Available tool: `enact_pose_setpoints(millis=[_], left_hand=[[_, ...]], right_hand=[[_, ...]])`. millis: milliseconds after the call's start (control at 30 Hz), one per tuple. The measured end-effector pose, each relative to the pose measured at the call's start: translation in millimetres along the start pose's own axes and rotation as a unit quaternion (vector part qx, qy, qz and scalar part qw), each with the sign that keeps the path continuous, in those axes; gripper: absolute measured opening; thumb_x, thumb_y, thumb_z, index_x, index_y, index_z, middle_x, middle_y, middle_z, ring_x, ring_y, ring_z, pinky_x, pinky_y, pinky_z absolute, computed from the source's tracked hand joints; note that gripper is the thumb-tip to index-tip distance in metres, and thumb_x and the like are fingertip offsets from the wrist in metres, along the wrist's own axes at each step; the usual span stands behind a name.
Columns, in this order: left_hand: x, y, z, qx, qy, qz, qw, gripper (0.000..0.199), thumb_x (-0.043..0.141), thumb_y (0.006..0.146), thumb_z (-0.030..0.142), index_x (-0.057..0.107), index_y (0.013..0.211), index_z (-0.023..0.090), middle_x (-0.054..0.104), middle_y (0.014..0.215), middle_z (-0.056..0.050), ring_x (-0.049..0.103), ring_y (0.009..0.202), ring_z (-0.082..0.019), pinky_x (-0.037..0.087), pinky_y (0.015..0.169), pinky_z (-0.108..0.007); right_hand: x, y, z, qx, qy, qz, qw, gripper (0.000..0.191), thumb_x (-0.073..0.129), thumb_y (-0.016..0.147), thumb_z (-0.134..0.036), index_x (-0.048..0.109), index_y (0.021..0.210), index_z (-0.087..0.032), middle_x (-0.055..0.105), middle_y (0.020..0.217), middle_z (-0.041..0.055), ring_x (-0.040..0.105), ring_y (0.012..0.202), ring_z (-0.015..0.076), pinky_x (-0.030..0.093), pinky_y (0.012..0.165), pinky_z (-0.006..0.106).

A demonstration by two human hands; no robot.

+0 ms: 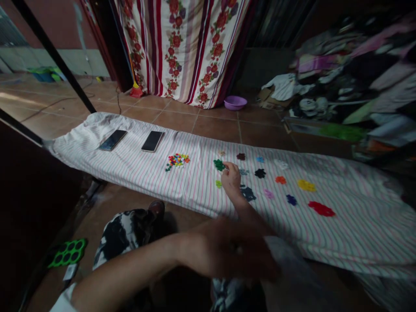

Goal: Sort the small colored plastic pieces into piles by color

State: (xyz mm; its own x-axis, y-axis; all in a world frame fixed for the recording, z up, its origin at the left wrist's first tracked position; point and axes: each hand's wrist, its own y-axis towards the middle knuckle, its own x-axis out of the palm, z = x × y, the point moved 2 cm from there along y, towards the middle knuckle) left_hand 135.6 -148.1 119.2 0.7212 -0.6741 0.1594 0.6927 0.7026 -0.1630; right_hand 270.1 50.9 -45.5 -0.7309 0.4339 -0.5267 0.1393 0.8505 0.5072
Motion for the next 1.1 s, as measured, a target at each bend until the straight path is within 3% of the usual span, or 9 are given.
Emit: enact_pose_setpoints(millis=[167, 300, 400, 500, 667, 767, 833, 967, 1100], left_hand=[[-49.8, 24.3, -52.6, -0.019, 0.033, 0.108, 0.993, 0.047, 0.050, 0.080, 0.063, 0.052, 0.066, 0.018, 0.053, 0.060, 0.002, 0.046, 0.058, -0.010, 0.037, 0.059, -0.026], [-98.1, 28.3, -87.3, -0.004, 0.059, 0.234, 0.970, 0.039, 0.048, 0.081, 0.056, 0.055, 0.072, 0.019, 0.050, 0.054, 0.003, 0.047, 0.055, -0.012, 0.038, 0.060, -0.027], [-132.4, 20.1, -83.9, 0.048, 0.033, 0.348, 0.936, 0.030, 0.048, 0.081, 0.047, 0.051, 0.067, 0.020, 0.049, 0.052, 0.004, 0.047, 0.052, -0.012, 0.039, 0.057, -0.027], [-165.7, 3.4, -68.9, 0.088, 0.071, 0.467, 0.877, 0.016, 0.049, 0.079, 0.033, 0.056, 0.076, 0.019, 0.052, 0.056, 0.004, 0.050, 0.056, -0.012, 0.042, 0.060, -0.026], [-216.2, -22.8, -74.4, 0.056, 0.043, 0.596, 0.800, 0.012, 0.050, 0.070, 0.025, 0.055, 0.079, 0.019, 0.055, 0.061, 0.004, 0.054, 0.060, -0.012, 0.046, 0.066, -0.027], [-237.1, -33.8, -89.7, 0.011, 0.032, 0.633, 0.774, 0.018, 0.053, 0.067, 0.027, 0.054, 0.083, 0.018, 0.059, 0.068, 0.002, 0.057, 0.063, -0.014, 0.048, 0.066, -0.029], [-244.7, -39.5, -96.2, -0.021, 0.087, 0.635, 0.768, 0.020, 0.052, 0.070, 0.031, 0.056, 0.085, 0.018, 0.061, 0.074, -0.001, 0.059, 0.067, -0.016, 0.049, 0.067, -0.031], [-246.6, -46.4, -96.0, -0.055, 0.290, 0.598, 0.745, 0.023, 0.049, 0.076, 0.036, 0.061, 0.085, 0.019, 0.062, 0.090, -0.006, 0.060, 0.082, -0.019, 0.049, 0.079, -0.034], [-243.7, -48.6, -90.9, -0.057, 0.360, 0.568, 0.738, 0.024, 0.044, 0.080, 0.035, 0.062, 0.085, 0.020, 0.063, 0.098, -0.007, 0.060, 0.086, -0.019, 0.048, 0.083, -0.034]], right_hand=[[-14.2, 6.0, -2.9, 0.047, -0.017, 0.008, 0.999, 0.039, 0.036, 0.072, -0.007, 0.064, 0.098, -0.013, 0.063, 0.098, 0.0128, 0.059, 0.093, 0.0216, 0.046, 0.091, 0.038], [-18.5, 7.7, -27.8, -0.015, -0.022, 0.006, 1.000, 0.035, 0.037, 0.081, -0.013, 0.063, 0.104, -0.016, 0.063, 0.102, 0.0112, 0.058, 0.096, 0.0211, 0.045, 0.092, 0.037], [-7.9, 3.9, -57.1, -0.071, -0.005, -0.027, 0.997, 0.034, 0.038, 0.087, -0.018, 0.064, 0.108, -0.018, 0.061, 0.105, 0.0107, 0.057, 0.101, 0.0214, 0.046, 0.092, 0.036], [13.7, -4.2, -89.2, -0.119, 0.023, -0.100, 0.988, 0.032, 0.041, 0.090, -0.022, 0.065, 0.111, -0.018, 0.060, 0.103, 0.0095, 0.059, 0.095, 0.0199, 0.048, 0.088, 0.033], [53.7, -20.3, -136.7, -0.183, 0.041, -0.219, 0.957, 0.030, 0.043, 0.094, -0.025, 0.065, 0.114, -0.022, 0.058, 0.101, 0.0067, 0.059, 0.095, 0.0173, 0.049, 0.086, 0.029], [70.5, -26.0, -154.6, -0.196, 0.008, -0.280, 0.940, 0.028, 0.046, 0.094, -0.023, 0.067, 0.113, -0.024, 0.059, 0.100, 0.0055, 0.059, 0.094, 0.0166, 0.049, 0.083, 0.027], [78.6, -27.7, -160.8, -0.192, -0.023, -0.315, 0.929, 0.027, 0.048, 0.093, -0.021, 0.067, 0.110, -0.024, 0.059, 0.100, 0.0050, 0.059, 0.091, 0.0165, 0.048, 0.079, 0.027], [90.9, -28.0, -162.8, -0.178, -0.084, -0.349, 0.916, 0.025, 0.048, 0.092, -0.020, 0.068, 0.107, -0.025, 0.059, 0.099, 0.0054, 0.058, 0.089, 0.0175, 0.047, 0.075, 0.027], [98.6, -27.8, -160.4, -0.168, -0.117, -0.357, 0.911, 0.022, 0.049, 0.093, -0.022, 0.069, 0.101, -0.024, 0.059, 0.100, 0.0055, 0.058, 0.088, 0.0175, 0.047, 0.074, 0.028]])
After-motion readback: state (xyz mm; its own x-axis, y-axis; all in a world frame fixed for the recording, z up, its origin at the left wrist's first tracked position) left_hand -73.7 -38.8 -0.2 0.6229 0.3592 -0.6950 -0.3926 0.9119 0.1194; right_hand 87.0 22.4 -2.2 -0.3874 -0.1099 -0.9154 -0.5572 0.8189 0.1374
